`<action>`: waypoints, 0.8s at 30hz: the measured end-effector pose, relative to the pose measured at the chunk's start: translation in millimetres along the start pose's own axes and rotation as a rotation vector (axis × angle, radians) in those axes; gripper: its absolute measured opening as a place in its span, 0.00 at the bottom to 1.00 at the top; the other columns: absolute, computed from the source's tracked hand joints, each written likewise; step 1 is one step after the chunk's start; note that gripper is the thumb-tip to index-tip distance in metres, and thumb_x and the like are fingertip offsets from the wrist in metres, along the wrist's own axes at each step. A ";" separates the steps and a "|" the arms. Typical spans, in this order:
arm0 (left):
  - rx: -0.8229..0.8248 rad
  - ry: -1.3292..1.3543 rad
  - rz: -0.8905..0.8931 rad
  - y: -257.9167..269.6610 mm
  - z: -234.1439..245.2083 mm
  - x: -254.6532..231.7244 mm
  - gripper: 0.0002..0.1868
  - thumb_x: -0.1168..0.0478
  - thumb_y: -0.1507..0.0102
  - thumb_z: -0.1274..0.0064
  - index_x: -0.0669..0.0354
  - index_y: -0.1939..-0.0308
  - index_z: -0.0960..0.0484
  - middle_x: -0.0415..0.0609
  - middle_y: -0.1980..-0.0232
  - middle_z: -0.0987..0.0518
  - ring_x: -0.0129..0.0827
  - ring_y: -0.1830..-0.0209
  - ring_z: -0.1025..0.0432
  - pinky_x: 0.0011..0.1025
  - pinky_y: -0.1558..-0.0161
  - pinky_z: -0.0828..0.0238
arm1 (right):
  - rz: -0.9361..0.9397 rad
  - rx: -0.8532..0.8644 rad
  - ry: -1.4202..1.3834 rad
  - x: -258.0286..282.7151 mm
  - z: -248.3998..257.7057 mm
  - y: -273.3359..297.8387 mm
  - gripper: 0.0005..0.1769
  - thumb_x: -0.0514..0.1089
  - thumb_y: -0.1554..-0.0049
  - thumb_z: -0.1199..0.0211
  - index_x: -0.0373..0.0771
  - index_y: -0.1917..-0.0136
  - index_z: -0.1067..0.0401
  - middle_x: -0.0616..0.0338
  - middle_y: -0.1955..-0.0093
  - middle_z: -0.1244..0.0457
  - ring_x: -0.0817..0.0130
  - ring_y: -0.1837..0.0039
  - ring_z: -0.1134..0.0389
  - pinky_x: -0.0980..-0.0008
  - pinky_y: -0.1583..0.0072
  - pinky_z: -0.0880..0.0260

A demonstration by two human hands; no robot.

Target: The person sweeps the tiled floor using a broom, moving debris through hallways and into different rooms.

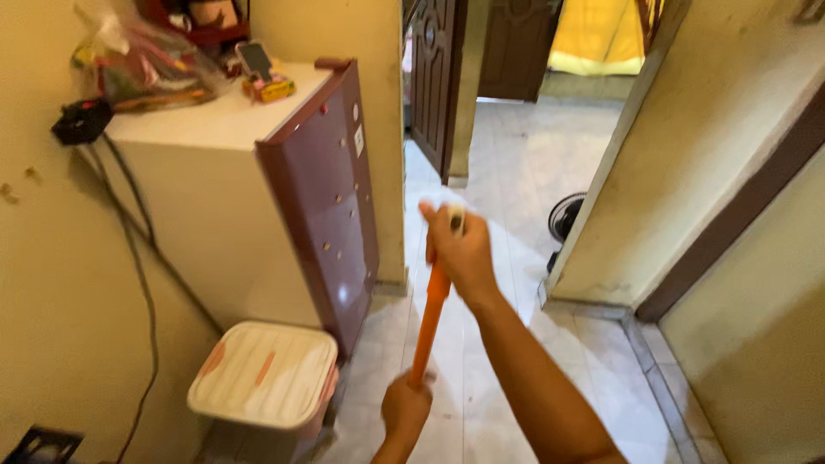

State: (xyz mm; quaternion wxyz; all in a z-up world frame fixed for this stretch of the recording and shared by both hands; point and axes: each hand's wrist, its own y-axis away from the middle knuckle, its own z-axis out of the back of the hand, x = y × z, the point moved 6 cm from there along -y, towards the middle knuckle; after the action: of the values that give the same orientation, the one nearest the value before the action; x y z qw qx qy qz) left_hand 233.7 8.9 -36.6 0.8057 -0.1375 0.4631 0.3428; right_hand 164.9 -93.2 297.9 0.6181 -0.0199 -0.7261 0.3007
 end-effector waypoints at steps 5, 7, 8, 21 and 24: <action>0.099 0.034 0.144 -40.3 -78.7 30.7 0.13 0.61 0.39 0.53 0.41 0.63 0.11 0.51 0.68 0.15 0.46 0.65 0.19 0.42 0.58 0.25 | -0.130 0.114 -0.046 -47.5 36.2 -8.3 0.29 0.48 0.40 0.35 0.41 0.78 0.42 0.63 0.81 0.45 0.76 0.77 0.48 0.72 0.71 0.47; 0.019 -0.012 -0.071 -73.2 -122.0 24.7 0.14 0.63 0.40 0.53 0.42 0.65 0.12 0.50 0.67 0.15 0.47 0.64 0.21 0.44 0.59 0.26 | -0.148 0.156 -0.036 -55.9 54.6 -11.6 0.30 0.47 0.40 0.35 0.41 0.79 0.44 0.64 0.81 0.46 0.77 0.77 0.49 0.72 0.71 0.49; -0.074 -0.062 -0.280 -86.7 -140.3 17.7 0.14 0.65 0.41 0.53 0.42 0.67 0.12 0.49 0.67 0.16 0.49 0.64 0.23 0.46 0.61 0.27 | -0.160 0.186 -0.008 -62.3 62.8 -11.1 0.31 0.46 0.40 0.36 0.41 0.79 0.46 0.66 0.81 0.48 0.78 0.77 0.50 0.73 0.72 0.50; -0.085 -0.031 -0.511 -108.6 -157.0 -135.6 0.13 0.65 0.41 0.53 0.46 0.62 0.12 0.48 0.67 0.14 0.43 0.66 0.20 0.43 0.59 0.27 | 0.160 0.341 -0.105 -36.2 155.9 -74.1 0.19 0.41 0.37 0.39 0.39 0.69 0.37 0.65 0.72 0.43 0.77 0.69 0.42 0.74 0.53 0.35; 0.039 -0.081 -0.282 -80.8 -137.4 -142.8 0.14 0.60 0.38 0.54 0.47 0.60 0.11 0.54 0.66 0.15 0.47 0.64 0.21 0.42 0.51 0.30 | 0.195 0.198 -0.145 -20.6 166.8 -89.7 0.18 0.42 0.36 0.41 0.40 0.67 0.37 0.63 0.73 0.42 0.74 0.70 0.40 0.72 0.49 0.33</action>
State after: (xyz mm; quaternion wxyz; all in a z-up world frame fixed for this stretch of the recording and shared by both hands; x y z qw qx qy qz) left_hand 151.1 -184.7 2.5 0.8664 -0.1715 0.4128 0.2224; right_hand 48.7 -243.5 311.8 0.5310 -0.0077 -0.7302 0.4299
